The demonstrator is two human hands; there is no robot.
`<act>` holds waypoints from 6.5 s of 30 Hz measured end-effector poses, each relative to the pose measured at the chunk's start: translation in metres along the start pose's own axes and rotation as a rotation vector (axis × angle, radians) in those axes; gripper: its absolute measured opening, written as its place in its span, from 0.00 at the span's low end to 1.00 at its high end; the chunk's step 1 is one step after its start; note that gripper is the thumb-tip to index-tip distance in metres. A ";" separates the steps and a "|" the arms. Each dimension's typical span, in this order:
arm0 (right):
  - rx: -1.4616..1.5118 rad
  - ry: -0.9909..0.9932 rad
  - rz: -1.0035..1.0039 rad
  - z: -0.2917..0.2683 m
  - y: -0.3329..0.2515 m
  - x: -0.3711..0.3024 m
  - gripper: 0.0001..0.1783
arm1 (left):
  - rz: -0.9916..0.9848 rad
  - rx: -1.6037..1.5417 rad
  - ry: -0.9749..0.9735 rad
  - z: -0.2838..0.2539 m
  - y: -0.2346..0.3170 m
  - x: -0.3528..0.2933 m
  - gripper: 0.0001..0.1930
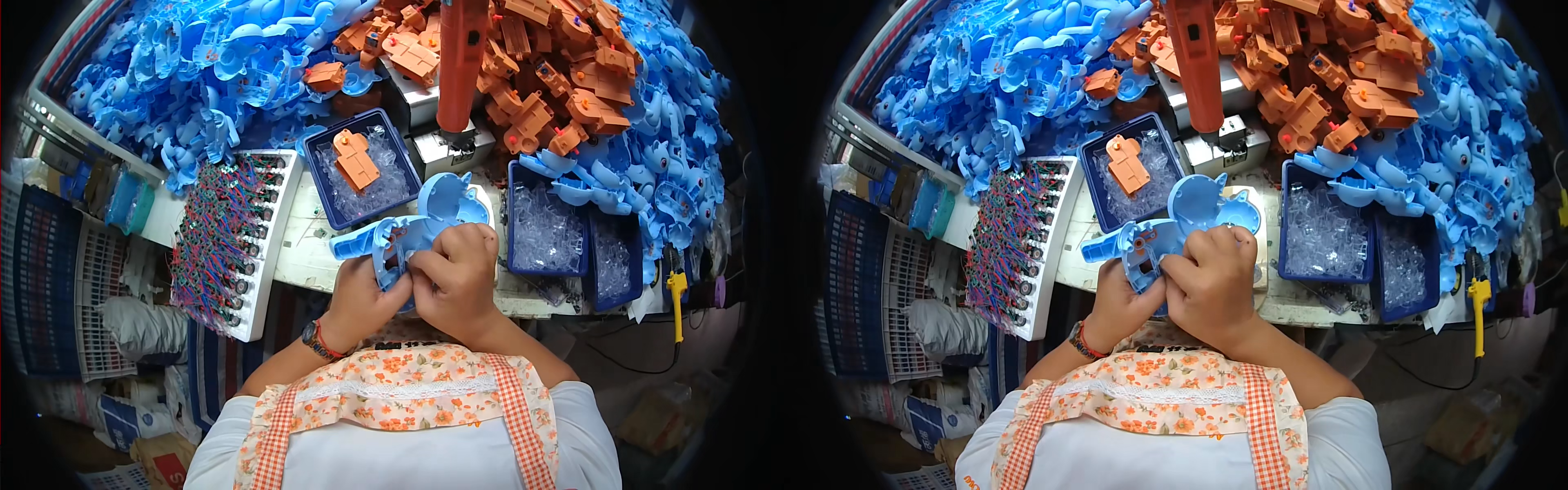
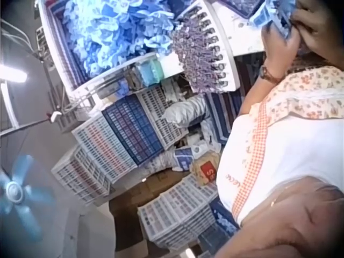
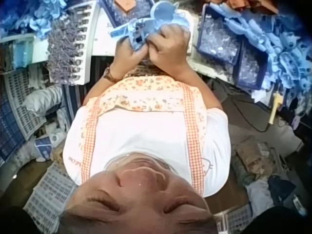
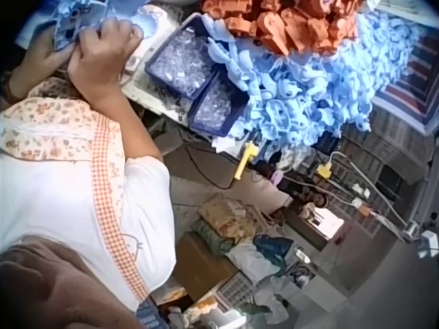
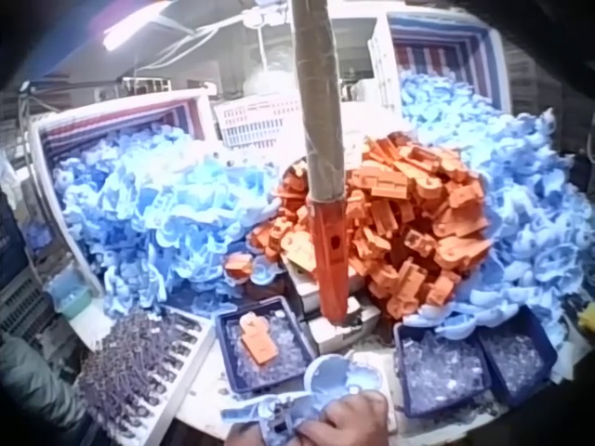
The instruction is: Assembling blue toy ponies by joining plastic components and applying adhesive using a glue gun.
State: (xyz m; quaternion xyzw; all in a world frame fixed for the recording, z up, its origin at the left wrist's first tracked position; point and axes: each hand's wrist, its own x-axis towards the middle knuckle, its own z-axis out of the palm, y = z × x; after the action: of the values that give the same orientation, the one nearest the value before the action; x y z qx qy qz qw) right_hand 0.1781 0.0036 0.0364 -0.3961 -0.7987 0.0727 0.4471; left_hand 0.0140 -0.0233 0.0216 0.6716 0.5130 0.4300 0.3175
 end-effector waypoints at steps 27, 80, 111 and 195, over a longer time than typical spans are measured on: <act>-0.068 -0.271 -0.378 -0.057 0.027 0.064 0.16 | 0.624 0.725 -0.149 -0.003 0.026 0.004 0.16; 0.101 -0.186 -0.042 -0.042 0.053 -0.047 0.30 | 0.256 0.169 -0.467 -0.046 -0.026 0.043 0.26; 0.781 0.190 0.214 -0.008 0.076 0.158 0.24 | 0.347 0.722 -0.218 0.038 0.007 0.092 0.23; 0.774 0.401 0.222 -0.004 0.086 0.129 0.05 | 0.291 0.485 -0.106 0.031 -0.001 0.086 0.18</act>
State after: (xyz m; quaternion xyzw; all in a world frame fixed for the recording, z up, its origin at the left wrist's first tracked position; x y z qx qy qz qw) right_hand 0.1934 0.1504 0.0829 -0.2893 -0.5628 0.3356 0.6978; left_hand 0.0510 0.0597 0.0290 0.8162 0.4817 0.2999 0.1088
